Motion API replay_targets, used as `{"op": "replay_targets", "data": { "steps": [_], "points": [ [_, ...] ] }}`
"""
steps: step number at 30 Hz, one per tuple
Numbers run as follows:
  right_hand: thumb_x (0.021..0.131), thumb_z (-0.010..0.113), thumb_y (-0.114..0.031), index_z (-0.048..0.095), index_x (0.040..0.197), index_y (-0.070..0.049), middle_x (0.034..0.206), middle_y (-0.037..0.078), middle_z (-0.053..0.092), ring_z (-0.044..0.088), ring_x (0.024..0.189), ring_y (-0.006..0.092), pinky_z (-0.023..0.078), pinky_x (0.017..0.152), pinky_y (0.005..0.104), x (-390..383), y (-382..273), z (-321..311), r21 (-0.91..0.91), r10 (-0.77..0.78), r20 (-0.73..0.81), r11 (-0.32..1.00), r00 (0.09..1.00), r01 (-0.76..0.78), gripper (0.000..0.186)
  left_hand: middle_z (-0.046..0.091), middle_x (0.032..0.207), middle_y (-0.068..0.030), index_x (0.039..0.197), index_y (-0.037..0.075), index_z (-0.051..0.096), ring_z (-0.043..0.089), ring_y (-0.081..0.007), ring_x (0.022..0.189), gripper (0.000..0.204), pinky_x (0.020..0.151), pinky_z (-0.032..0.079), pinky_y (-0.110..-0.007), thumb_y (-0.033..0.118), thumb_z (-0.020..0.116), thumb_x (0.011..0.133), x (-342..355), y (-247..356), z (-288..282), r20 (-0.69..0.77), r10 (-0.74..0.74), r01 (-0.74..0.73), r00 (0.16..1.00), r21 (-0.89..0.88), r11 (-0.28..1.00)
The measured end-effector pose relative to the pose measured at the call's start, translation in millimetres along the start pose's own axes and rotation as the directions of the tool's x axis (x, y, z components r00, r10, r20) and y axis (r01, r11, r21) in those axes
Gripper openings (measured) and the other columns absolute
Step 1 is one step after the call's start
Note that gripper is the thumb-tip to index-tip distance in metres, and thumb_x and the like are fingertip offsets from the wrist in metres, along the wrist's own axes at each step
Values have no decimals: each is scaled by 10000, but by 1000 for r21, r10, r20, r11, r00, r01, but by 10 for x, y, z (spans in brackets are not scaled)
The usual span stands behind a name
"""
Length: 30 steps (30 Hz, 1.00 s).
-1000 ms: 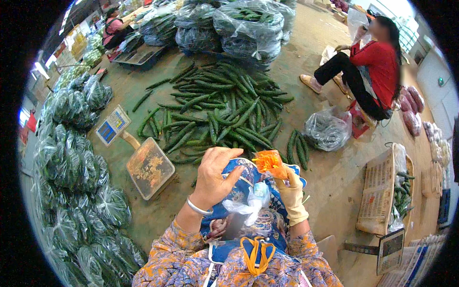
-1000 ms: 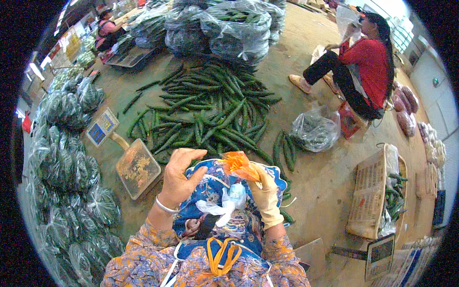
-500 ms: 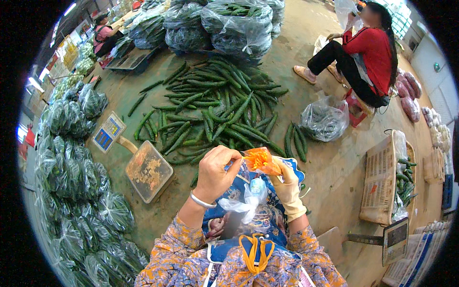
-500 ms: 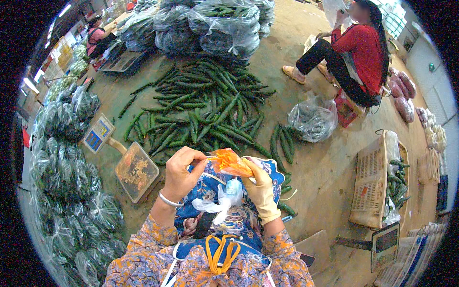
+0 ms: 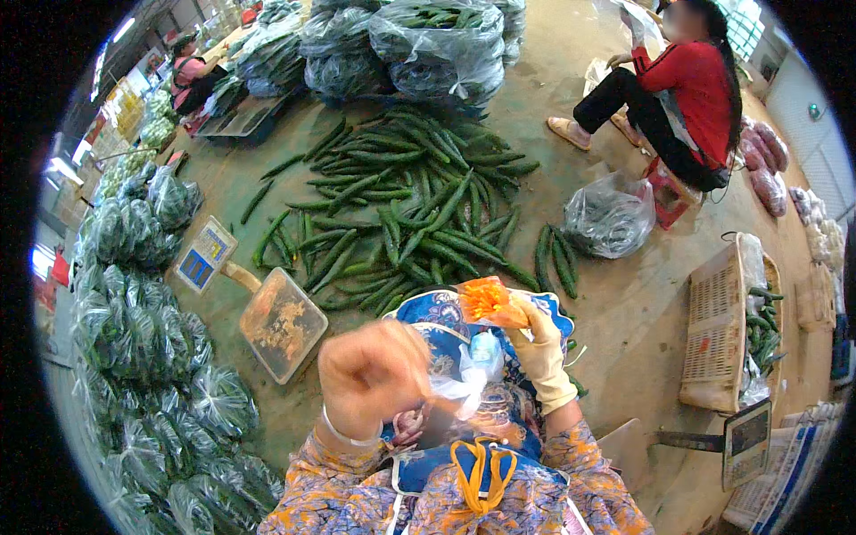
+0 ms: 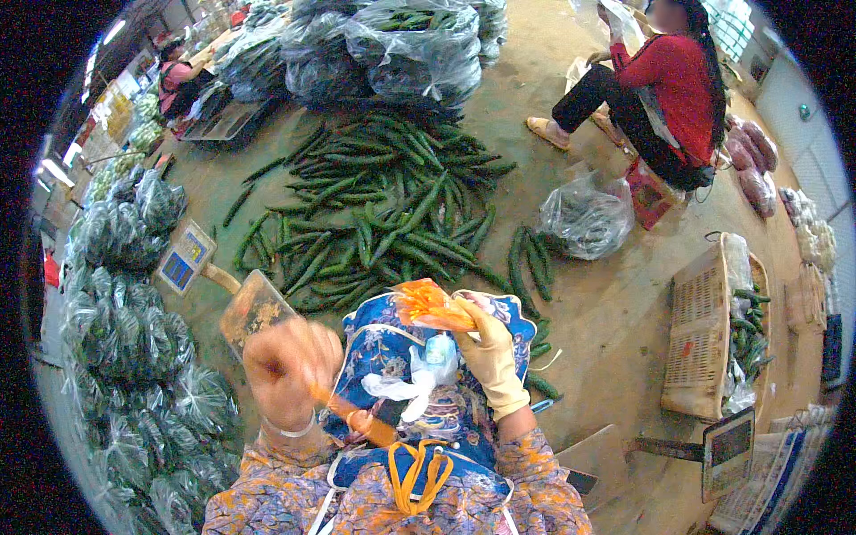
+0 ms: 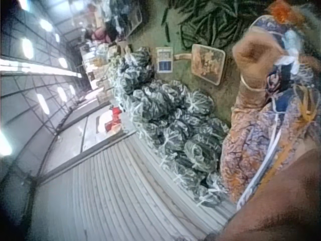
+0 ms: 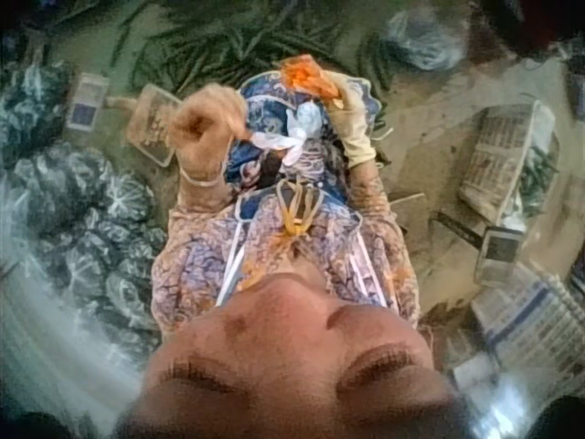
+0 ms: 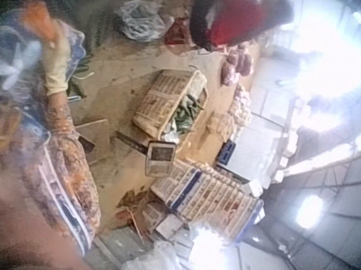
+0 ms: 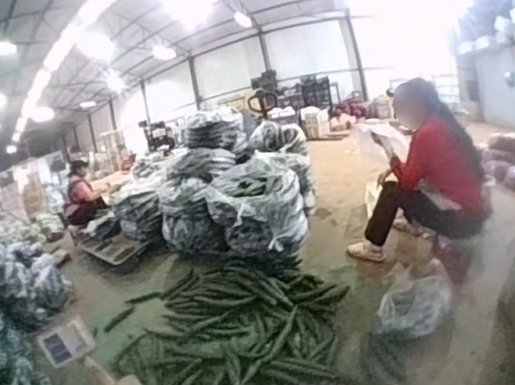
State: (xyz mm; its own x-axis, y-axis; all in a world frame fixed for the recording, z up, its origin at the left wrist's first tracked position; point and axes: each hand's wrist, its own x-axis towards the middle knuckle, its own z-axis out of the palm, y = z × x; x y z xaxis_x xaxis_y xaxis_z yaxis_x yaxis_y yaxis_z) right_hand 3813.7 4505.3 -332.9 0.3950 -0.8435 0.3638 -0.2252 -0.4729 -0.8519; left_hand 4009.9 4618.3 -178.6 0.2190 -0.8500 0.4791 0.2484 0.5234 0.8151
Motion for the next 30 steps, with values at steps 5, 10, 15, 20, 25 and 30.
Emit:
{"op": "replay_targets", "data": {
  "steps": [5, 10, 15, 20, 25, 30],
  "points": [
    [782, 687, 4, 570, 1197, -6, 1172, 170, 620, 576, 1138, 296, 447, 959, 342, -4, -28, 20, -12, -12, 13, 1000, 1000, 13, 432, 642, 801, -131, 847, -30, 664, 591, -231, 712, 104, 620, 438, -339, -3, 708, 756, 99, 116, 309, 459, 197, 185, 867, -661, 727],
    [788, 683, 4, 574, 1186, -1, 1164, 166, 626, 581, 1130, 286, 445, 960, 337, -7, -31, 34, 25, -6, 6, 1000, 1000, 5, 412, 610, 1029, -137, 862, 0, 668, 416, -392, 1124, 87, 933, 337, -480, 32, 694, 786, 139, 42, 371, 539, 328, 118, 776, -635, 763],
    [795, 685, -12, 580, 1182, -4, 1135, 161, 638, 609, 1076, 279, 462, 931, 332, -4, -5, 11, 7, -20, -10, 1000, 1000, 20, 402, 619, 993, -104, 871, 57, 687, 561, -283, 915, 183, 783, 452, -370, 40, 726, 693, 226, -118, 129, 183, 91, -192, 979, 671, 716],
    [777, 702, -9, 590, 1168, -12, 1075, 149, 656, 641, 990, 273, 501, 854, 327, -11, 26, 55, -12, -51, -19, 999, 999, 50, 407, 554, 1214, -115, 885, 71, 704, 423, -358, 1207, 185, 979, 348, -436, 64, 708, 700, 234, -543, -39, 250, 86, -264, 965, 928, 262],
    [757, 712, -7, 594, 1155, -11, 1065, 153, 654, 644, 962, 283, 507, 833, 331, -8, 2, 44, -34, -83, -25, 996, 996, 82, 414, 519, 1305, -119, 864, 86, 722, 296, -385, 1343, 149, 1070, 245, -470, 77, 695, 718, 259, -660, -48, 224, 14, -221, 975, 947, 232],
    [758, 704, -2, 596, 1151, -12, 1045, 156, 656, 643, 956, 292, 505, 832, 338, -9, -9, 47, -52, -88, -20, 995, 996, 87, 408, 527, 1294, -117, 828, 81, 719, 287, -384, 1351, 122, 1066, 240, -486, 84, 706, 707, 273, -707, -54, 240, 7, -237, 971, 950, 202]
  ]
}}
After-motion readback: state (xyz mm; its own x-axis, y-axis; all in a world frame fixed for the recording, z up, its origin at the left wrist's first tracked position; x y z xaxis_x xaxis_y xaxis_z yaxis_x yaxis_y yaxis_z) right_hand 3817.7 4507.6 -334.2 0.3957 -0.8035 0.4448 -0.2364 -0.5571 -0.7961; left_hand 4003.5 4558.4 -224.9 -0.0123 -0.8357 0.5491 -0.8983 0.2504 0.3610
